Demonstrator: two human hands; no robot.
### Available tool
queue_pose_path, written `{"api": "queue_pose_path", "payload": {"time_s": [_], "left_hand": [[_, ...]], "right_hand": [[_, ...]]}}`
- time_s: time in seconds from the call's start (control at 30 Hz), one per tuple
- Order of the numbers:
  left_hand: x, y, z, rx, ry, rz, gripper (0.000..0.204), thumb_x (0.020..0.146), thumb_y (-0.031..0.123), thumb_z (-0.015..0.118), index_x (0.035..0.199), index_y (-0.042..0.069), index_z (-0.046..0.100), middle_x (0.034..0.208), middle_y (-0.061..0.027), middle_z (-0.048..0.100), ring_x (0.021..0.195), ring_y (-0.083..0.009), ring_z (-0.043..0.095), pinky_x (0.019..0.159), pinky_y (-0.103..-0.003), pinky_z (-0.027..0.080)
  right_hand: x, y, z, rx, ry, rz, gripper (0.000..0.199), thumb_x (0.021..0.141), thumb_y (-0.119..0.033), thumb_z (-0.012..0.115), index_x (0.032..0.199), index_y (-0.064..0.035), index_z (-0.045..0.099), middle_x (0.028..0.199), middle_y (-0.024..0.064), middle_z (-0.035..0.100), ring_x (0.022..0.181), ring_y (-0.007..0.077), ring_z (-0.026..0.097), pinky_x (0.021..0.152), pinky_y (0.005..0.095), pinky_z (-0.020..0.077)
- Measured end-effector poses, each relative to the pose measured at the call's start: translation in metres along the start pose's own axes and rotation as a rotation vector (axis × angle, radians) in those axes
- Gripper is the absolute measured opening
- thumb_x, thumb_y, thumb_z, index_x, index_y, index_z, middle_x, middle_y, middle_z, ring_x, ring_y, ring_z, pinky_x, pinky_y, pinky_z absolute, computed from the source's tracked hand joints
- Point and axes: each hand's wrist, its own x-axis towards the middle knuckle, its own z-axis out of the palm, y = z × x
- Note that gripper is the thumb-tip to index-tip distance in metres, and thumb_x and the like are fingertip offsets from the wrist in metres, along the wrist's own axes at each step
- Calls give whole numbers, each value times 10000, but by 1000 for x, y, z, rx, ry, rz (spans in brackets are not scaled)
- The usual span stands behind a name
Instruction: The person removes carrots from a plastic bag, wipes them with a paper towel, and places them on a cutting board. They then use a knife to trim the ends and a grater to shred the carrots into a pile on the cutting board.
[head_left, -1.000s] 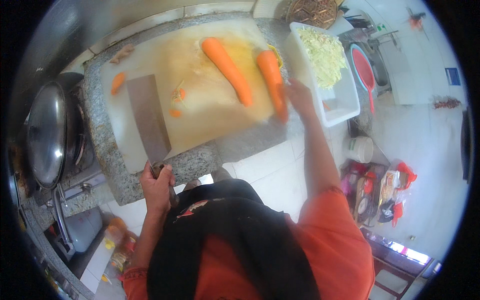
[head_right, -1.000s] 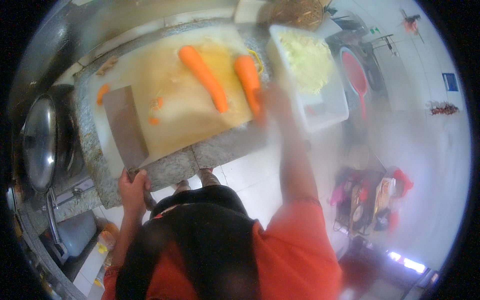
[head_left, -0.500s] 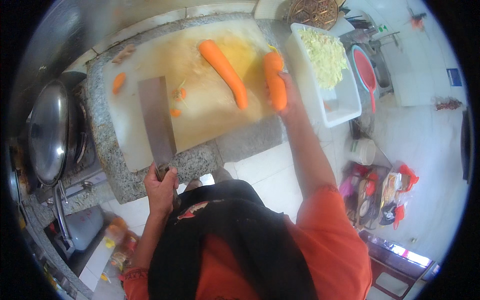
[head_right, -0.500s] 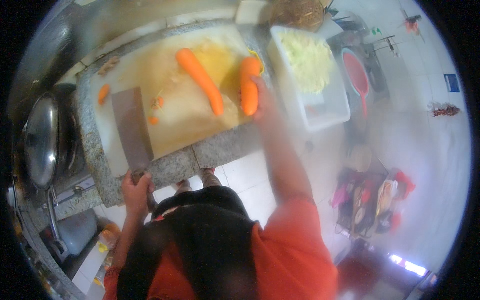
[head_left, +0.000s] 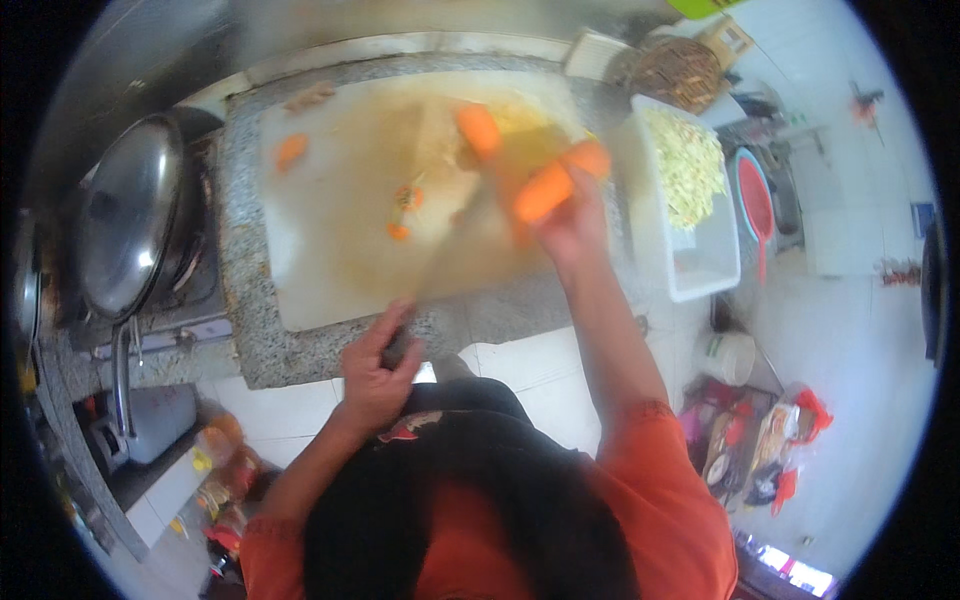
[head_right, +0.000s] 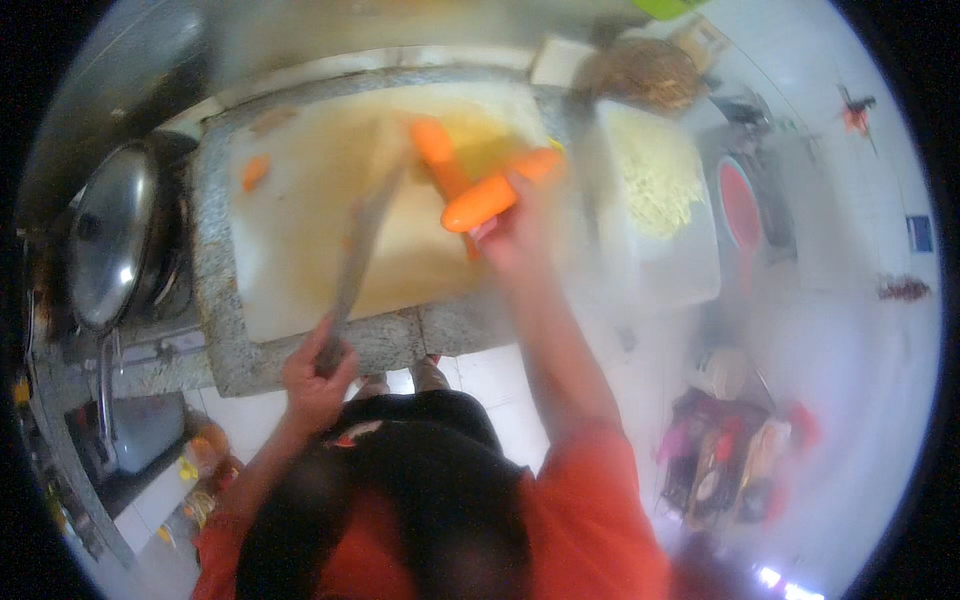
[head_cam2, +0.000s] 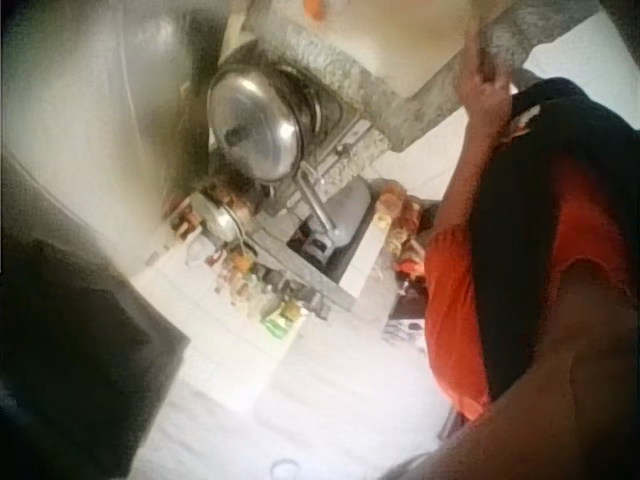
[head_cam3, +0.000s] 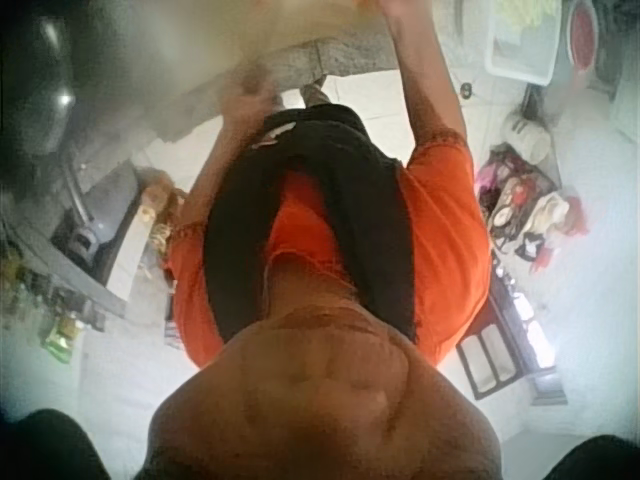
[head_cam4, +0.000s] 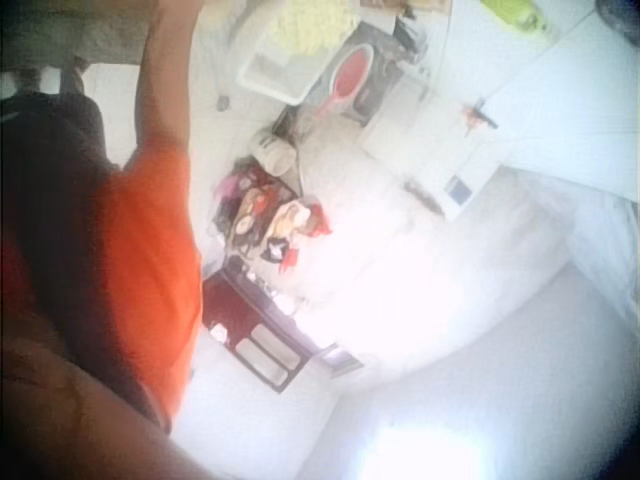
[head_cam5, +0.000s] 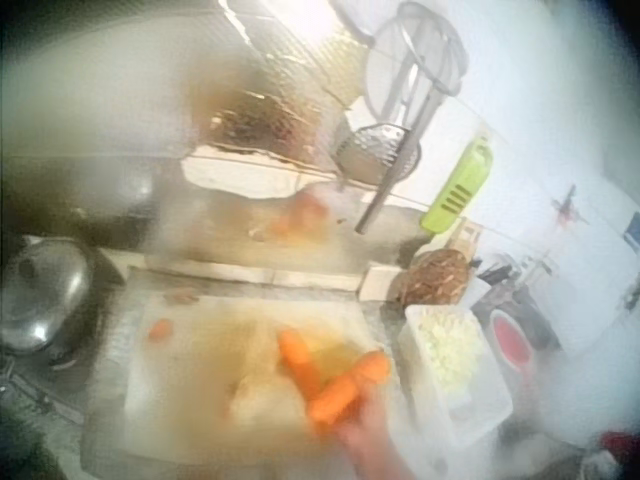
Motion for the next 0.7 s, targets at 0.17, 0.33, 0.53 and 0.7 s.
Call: {"api": "queue_pose_path", "payload": {"time_s": [0.17,0.33,0.53,0.7], "left_hand": [[23,19,7,132,34,369,564,683,-9,704,1230,68,587,997,-146,668,815,-287,658,706,-356,524],[23,11,5,155,92,368,632,651,-4,724,1256,43,550,855,-152,629,720,-310,625,676,-355,502],[14,1,2,74,115,260,630,697,-8,698,1299,37,520,926,-166,645,771,-287,645,699,-333,511],[3,-20,3,-62,119,-87,524,804,55,670,1303,28,514,908,-89,646,769,-142,610,699,-290,501]], "right_hand": [[-47,26,27,139,-215,144,389,882,-293,594,1178,-59,502,1004,103,594,882,246,591,792,397,512],[-53,58,32,226,-307,299,371,886,-270,596,1181,-71,494,1026,105,586,911,248,588,810,408,513],[-49,75,30,256,-235,295,352,891,-243,598,1185,-86,485,1052,107,578,946,249,585,831,421,513],[-63,71,42,117,39,184,398,873,-198,623,1232,-90,488,1094,89,590,1035,242,582,926,425,488]]}}
